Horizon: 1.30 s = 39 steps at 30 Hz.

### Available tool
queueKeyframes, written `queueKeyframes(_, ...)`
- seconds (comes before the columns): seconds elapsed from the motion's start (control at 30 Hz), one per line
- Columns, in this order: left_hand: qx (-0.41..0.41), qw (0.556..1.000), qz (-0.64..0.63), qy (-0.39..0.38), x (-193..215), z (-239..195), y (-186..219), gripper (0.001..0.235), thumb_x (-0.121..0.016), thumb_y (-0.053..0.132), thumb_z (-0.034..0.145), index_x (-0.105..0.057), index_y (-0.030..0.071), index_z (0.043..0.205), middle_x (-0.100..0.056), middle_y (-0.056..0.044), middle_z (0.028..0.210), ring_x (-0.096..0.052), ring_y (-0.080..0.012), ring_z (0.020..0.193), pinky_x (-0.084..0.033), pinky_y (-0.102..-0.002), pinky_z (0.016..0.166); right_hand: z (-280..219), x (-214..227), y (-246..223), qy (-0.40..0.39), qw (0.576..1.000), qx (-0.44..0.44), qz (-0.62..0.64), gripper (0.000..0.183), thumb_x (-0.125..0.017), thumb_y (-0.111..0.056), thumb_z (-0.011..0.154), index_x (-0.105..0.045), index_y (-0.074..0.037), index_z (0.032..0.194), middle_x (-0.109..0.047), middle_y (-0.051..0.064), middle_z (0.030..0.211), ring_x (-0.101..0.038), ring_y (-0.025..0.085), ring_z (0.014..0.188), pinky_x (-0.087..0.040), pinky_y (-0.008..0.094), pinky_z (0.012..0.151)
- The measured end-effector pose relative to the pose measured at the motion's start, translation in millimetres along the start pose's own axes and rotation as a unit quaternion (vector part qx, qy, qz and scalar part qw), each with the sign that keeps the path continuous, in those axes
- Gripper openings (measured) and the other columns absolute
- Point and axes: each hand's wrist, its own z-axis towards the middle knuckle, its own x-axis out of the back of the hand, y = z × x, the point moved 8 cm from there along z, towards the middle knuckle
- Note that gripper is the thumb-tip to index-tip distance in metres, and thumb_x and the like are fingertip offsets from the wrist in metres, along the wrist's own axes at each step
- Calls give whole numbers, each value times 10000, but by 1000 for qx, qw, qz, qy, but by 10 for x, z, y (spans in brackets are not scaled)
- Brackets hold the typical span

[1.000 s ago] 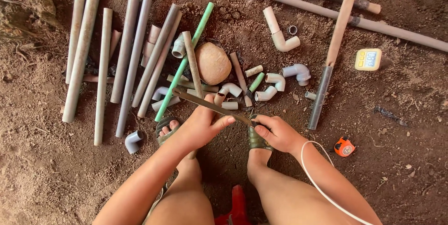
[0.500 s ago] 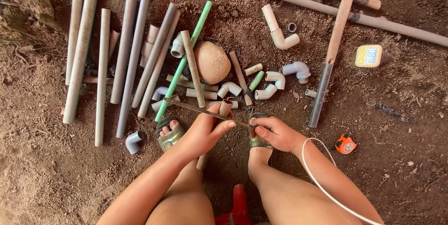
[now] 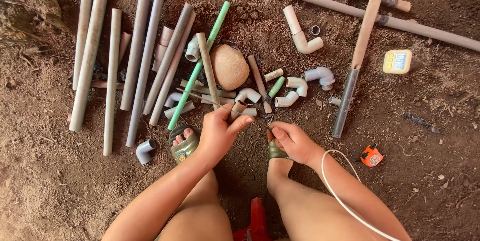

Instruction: The person sits on the ground and uses a knife to scrape and clean the ends of metal pipes. They then insert a smaller pipe into a larger one and secure the connection by wrapping a wire around the joint.

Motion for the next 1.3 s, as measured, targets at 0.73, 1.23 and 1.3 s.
queueKeyframes(0.73,19,998,36,-53,-15,67,-48,491,-862,392,591,-506,61,663,-493,-85,487,-519,-254,498,-436,-337,530,-16,9,-53,-45,998,-8,32,455,-320,-364,999,-565,-39,794,-323,-30,429,-313,85,386,-312,210,384)
queueKeyframes(1.23,94,987,119,-55,11,41,-131,466,-782,458,694,-497,103,592,-455,-79,438,-498,-232,463,-425,-301,494,50,79,-161,16,986,-17,-167,430,-336,-361,977,-628,-82,828,-464,101,433,-435,187,420,-401,309,448)
queueKeyframes(1.3,112,986,121,-39,41,44,-145,497,-786,467,691,-492,85,571,-457,-87,430,-497,-242,456,-423,-299,492,21,118,-104,64,958,-7,-281,394,-348,-428,962,-607,-151,857,-532,141,503,-565,308,479,-460,364,464)
